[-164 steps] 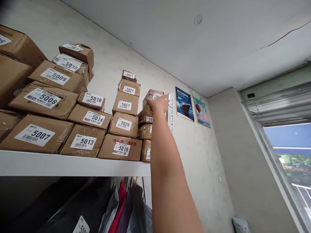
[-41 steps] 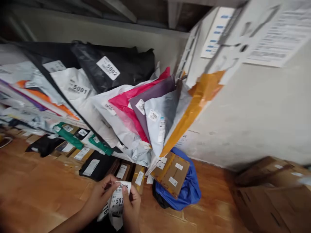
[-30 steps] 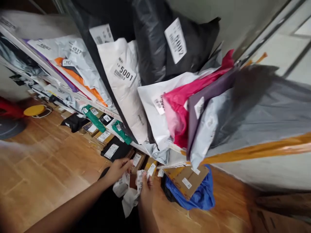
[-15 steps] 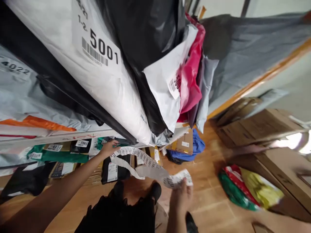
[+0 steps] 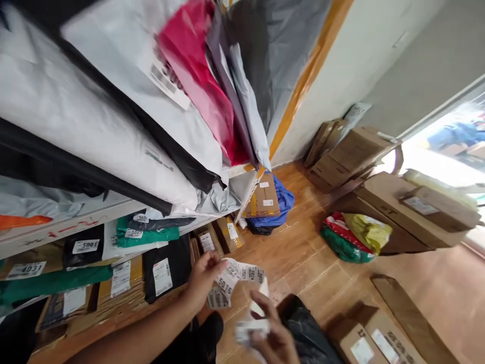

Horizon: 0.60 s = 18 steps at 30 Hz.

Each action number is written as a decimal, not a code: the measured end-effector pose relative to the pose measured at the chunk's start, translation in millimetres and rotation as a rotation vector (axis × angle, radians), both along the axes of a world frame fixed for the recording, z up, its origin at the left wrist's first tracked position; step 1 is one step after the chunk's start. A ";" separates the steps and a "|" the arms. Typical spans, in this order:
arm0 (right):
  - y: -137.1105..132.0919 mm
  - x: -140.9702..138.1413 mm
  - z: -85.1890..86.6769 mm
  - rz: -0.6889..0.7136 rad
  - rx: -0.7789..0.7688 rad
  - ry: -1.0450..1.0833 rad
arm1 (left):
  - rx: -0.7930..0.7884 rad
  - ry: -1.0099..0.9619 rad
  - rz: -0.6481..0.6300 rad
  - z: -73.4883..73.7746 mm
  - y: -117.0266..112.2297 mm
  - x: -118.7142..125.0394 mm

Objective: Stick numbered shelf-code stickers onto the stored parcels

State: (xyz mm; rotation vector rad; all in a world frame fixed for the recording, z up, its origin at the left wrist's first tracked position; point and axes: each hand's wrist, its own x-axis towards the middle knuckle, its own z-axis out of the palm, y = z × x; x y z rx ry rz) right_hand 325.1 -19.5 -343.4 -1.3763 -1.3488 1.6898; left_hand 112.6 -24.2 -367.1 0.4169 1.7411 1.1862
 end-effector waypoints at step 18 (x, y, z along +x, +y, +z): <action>5.2 -126.6 -149.8 -0.583 -0.334 0.074 | -0.353 1.267 -0.392 -92.0 64.4 -262.5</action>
